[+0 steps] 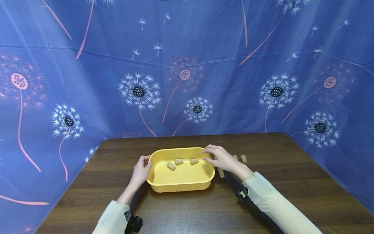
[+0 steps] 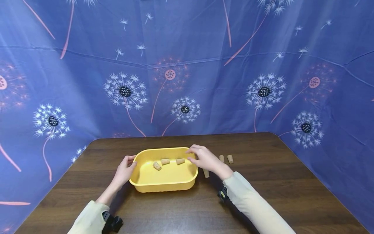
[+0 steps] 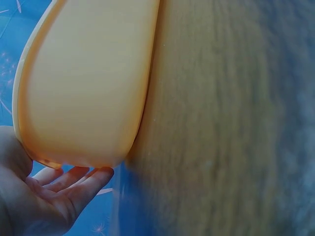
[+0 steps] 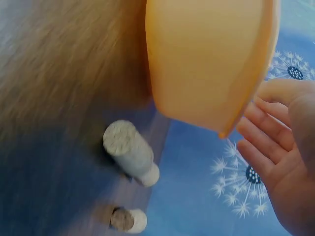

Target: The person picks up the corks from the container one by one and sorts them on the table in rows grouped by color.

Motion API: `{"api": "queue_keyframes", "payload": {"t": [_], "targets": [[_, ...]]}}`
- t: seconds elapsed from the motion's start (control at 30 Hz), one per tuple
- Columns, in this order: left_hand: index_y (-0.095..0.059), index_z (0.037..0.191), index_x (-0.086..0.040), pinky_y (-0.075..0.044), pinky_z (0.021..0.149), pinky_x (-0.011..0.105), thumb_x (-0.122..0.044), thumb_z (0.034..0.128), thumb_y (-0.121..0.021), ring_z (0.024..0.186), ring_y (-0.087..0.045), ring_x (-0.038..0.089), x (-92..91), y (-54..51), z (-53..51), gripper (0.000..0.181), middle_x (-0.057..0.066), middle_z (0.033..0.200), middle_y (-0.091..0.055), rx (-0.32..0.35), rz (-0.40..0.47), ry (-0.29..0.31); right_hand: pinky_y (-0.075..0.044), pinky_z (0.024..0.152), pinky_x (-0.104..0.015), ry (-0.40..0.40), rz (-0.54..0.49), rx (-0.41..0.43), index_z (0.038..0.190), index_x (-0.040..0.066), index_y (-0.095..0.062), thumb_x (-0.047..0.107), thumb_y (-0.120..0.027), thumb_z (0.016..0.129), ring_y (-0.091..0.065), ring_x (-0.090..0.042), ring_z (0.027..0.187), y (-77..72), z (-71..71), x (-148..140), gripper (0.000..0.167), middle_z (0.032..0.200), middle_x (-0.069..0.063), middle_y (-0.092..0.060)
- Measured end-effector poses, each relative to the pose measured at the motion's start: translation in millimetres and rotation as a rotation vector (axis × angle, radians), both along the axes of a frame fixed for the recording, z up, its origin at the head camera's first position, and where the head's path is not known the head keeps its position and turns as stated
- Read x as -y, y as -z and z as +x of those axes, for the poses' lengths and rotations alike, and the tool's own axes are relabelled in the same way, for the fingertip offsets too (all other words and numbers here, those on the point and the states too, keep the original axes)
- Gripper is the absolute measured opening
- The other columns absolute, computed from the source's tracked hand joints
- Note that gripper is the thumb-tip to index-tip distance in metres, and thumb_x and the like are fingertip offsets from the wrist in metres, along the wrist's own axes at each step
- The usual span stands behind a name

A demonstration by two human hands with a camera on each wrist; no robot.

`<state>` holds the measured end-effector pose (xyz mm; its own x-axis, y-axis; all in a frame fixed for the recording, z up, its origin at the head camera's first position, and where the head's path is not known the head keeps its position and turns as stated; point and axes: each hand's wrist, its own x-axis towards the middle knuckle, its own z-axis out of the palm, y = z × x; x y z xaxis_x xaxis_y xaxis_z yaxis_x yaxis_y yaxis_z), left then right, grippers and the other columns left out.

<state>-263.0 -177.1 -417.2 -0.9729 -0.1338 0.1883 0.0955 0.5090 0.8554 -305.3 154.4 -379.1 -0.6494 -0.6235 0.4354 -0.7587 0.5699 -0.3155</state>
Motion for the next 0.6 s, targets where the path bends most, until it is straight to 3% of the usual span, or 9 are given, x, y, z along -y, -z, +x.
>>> {"api": "queue_keyframes", "payload": {"t": [0.2,0.5,0.6], "targets": [[-0.048,0.124,0.005,-0.053,0.081,0.040,-0.007,0.0951,-0.048,0.103,-0.058,0.035,-1.1,1.5,-0.7,0.031,0.027,0.118,-0.057,0.006,-0.006,0.004,-0.052,0.084,-0.034,-0.027,0.039,-0.010,0.110,0.004,-0.066,0.015,-0.066,0.086,-0.063,-0.019,0.099,3.6,-1.4,14,0.026,0.105,-0.004,-0.066],[-0.049,0.123,0.006,-0.052,0.081,0.040,-0.006,0.0939,-0.049,0.100,-0.059,0.033,-2.1,1.6,-2.4,0.031,0.027,0.116,-0.058,-0.009,-0.001,-0.005,-0.052,0.085,-0.034,-0.089,0.045,-0.031,0.107,0.002,-0.067,0.014,-0.066,0.086,-0.063,-0.021,0.096,6.5,-8.7,32,0.024,0.102,-0.007,-0.066],[-0.048,0.123,0.006,-0.052,0.082,0.041,-0.006,0.0941,-0.049,0.101,-0.058,0.034,-1.2,1.8,-2.9,0.031,0.027,0.117,-0.058,-0.006,-0.003,-0.008,-0.052,0.085,-0.035,-0.095,0.057,0.002,0.107,0.001,-0.067,0.014,-0.066,0.086,-0.063,-0.022,0.096,5.8,-11.0,40,0.025,0.103,-0.008,-0.066]]}}
